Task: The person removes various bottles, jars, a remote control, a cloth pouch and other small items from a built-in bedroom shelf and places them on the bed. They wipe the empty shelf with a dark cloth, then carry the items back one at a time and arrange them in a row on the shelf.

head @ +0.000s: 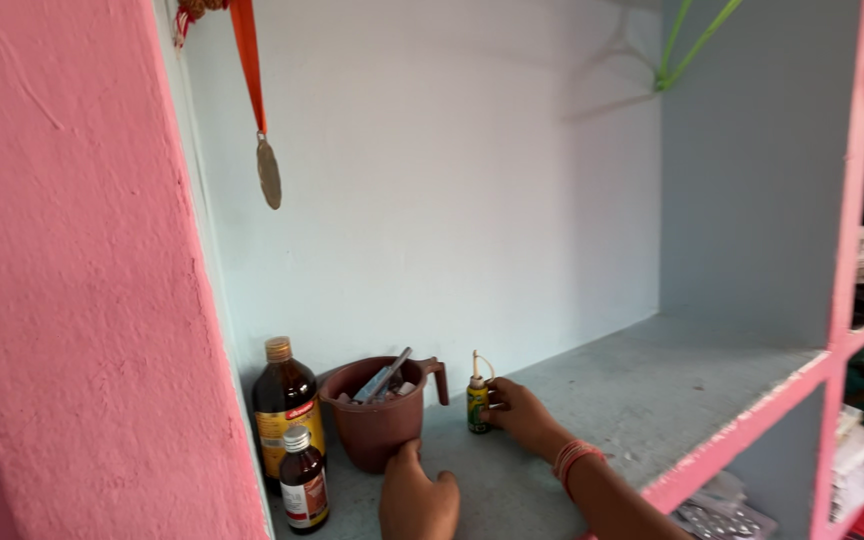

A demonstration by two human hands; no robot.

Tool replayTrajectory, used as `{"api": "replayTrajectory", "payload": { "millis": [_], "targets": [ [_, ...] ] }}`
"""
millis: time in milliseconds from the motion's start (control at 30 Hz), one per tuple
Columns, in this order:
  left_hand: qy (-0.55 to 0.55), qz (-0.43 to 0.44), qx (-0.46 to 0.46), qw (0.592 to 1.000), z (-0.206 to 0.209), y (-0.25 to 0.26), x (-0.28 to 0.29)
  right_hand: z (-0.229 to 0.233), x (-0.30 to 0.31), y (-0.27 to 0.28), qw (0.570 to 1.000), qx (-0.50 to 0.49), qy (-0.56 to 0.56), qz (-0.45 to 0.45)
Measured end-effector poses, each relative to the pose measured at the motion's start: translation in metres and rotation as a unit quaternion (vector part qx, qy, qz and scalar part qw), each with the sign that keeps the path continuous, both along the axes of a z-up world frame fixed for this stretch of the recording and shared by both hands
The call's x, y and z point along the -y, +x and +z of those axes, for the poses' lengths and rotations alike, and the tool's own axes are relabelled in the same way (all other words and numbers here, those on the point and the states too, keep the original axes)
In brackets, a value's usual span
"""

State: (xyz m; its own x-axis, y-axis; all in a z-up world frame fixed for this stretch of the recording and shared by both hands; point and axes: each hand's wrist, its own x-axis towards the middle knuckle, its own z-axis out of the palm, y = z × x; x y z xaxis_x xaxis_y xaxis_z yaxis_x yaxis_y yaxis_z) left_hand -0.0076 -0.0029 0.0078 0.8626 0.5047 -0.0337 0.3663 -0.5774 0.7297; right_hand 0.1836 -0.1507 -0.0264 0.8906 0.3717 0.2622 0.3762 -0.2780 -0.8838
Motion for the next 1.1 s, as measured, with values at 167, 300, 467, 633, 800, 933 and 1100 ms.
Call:
{"api": "replayTrajectory", "payload": {
  "millis": [167, 300, 467, 633, 800, 933, 1100],
  "targets": [
    [0.054, 0.004, 0.006, 0.999, -0.01, 0.005, 0.005, 0.016, -0.003, 0.008, 0.997, -0.061, 0.015, 0.042],
    [0.045, 0.002, -0.01, 0.999, -0.007, 0.005, 0.003, 0.026, -0.016, -0.001, 0.998, -0.05, -0.02, 0.039],
    [0.049, -0.001, -0.021, 0.999, 0.001, -0.002, 0.007, 0.023, -0.023, -0.002, 0.996, 0.009, -0.082, -0.033],
    [0.048, 0.002, -0.006, 0.999, 0.005, -0.012, 0.011, 0.013, -0.027, 0.014, 0.998, 0.016, -0.063, -0.015],
    [0.04, 0.007, 0.001, 0.999, 0.009, -0.016, 0.013, 0.007, -0.036, 0.028, 0.997, 0.048, -0.062, 0.023],
    [0.033, 0.003, -0.016, 0.999, 0.014, -0.02, 0.013, 0.006, -0.04, 0.03, 0.997, 0.042, -0.065, 0.021],
    [0.028, -0.001, -0.032, 0.999, 0.022, -0.024, 0.015, 0.004, -0.04, 0.022, 0.992, 0.088, -0.083, 0.021]
  ]
}}
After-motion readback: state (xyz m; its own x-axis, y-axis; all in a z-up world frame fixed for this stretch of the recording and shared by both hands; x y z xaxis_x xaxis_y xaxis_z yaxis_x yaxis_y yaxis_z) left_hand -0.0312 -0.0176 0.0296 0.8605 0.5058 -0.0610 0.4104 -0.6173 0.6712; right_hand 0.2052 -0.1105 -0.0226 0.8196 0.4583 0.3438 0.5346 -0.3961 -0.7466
